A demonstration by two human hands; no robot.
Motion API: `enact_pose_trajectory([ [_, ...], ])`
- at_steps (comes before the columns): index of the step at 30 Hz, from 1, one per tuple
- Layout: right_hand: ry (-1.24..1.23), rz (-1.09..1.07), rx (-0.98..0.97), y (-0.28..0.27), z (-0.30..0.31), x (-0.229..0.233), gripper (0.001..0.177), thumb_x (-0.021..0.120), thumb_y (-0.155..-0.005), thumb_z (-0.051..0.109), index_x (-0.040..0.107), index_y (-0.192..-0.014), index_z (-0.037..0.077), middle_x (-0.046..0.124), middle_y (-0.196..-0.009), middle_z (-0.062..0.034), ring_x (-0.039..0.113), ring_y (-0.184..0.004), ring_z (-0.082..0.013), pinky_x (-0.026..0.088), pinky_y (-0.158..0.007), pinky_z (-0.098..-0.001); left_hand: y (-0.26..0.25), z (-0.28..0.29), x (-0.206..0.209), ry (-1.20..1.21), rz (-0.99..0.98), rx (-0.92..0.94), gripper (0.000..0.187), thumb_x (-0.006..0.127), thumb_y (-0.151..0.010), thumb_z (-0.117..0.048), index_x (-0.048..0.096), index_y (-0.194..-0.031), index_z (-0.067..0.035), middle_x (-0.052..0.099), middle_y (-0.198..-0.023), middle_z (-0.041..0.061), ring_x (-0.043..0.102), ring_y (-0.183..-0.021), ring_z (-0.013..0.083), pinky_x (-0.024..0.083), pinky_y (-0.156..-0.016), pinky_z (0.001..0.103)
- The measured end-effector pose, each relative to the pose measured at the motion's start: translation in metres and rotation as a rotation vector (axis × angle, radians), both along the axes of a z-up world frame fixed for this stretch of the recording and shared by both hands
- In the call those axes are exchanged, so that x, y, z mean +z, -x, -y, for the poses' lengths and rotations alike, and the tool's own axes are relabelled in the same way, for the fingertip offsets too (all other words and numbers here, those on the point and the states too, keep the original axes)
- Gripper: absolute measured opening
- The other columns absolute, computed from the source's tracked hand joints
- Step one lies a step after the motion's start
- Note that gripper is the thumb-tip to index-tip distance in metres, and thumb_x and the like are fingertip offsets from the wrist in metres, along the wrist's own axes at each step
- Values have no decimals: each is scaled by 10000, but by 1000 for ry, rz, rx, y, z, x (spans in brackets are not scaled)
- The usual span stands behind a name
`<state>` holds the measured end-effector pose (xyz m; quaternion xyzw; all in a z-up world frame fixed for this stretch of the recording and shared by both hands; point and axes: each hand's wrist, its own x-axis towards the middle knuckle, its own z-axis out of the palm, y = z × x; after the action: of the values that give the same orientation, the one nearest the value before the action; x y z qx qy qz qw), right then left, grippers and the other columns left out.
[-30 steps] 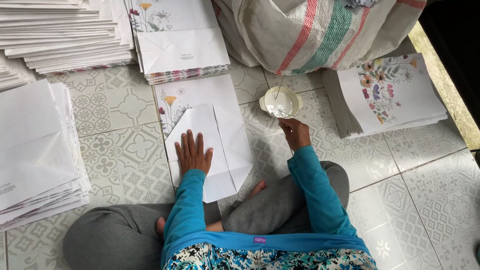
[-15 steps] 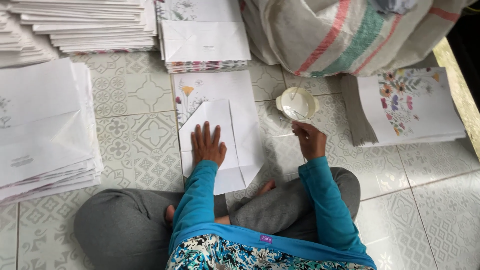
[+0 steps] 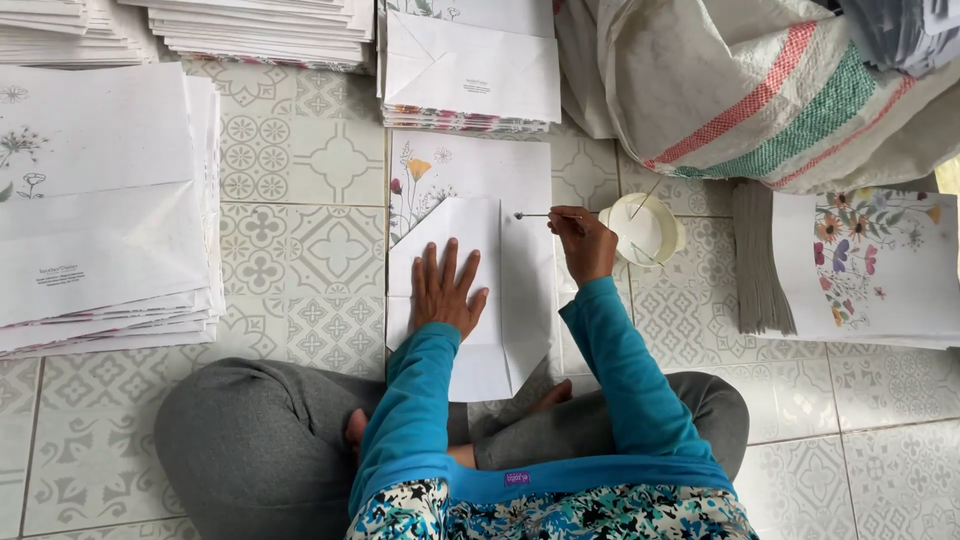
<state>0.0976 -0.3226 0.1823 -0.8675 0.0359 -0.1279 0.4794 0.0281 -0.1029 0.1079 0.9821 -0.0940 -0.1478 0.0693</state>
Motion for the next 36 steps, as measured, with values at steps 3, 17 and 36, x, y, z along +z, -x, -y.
enact_pose_trajectory([
  [3,70,15,75,-13,-1,-8,89,742,-966,51,780,-1045,63,779,-869,-156,773,-838,-264,625,-801,-399,-1,1,-1,-3,-20,-2,657,120,-1032,-617,66,-1637,-366,-22,-1728,58,-27,-1568,397,-70,-1250,578],
  [17,312,-89,145,-1,29,3,103,738,-942,71,770,-1040,74,771,-866,-147,761,-833,-289,623,-786,-394,-1,1,-5,-7,2,-2,656,123,-1035,-611,69,-1638,-360,-9,-1728,63,-20,-1566,404,-70,-1244,588],
  [36,445,-102,211,-16,23,0,82,721,-936,66,753,-1012,70,763,-866,-159,755,-850,-324,641,-763,-424,-2,0,-8,22,4,-6,664,137,-1030,-617,82,-1636,-351,-11,-1727,69,-20,-1566,406,-71,-1245,591],
])
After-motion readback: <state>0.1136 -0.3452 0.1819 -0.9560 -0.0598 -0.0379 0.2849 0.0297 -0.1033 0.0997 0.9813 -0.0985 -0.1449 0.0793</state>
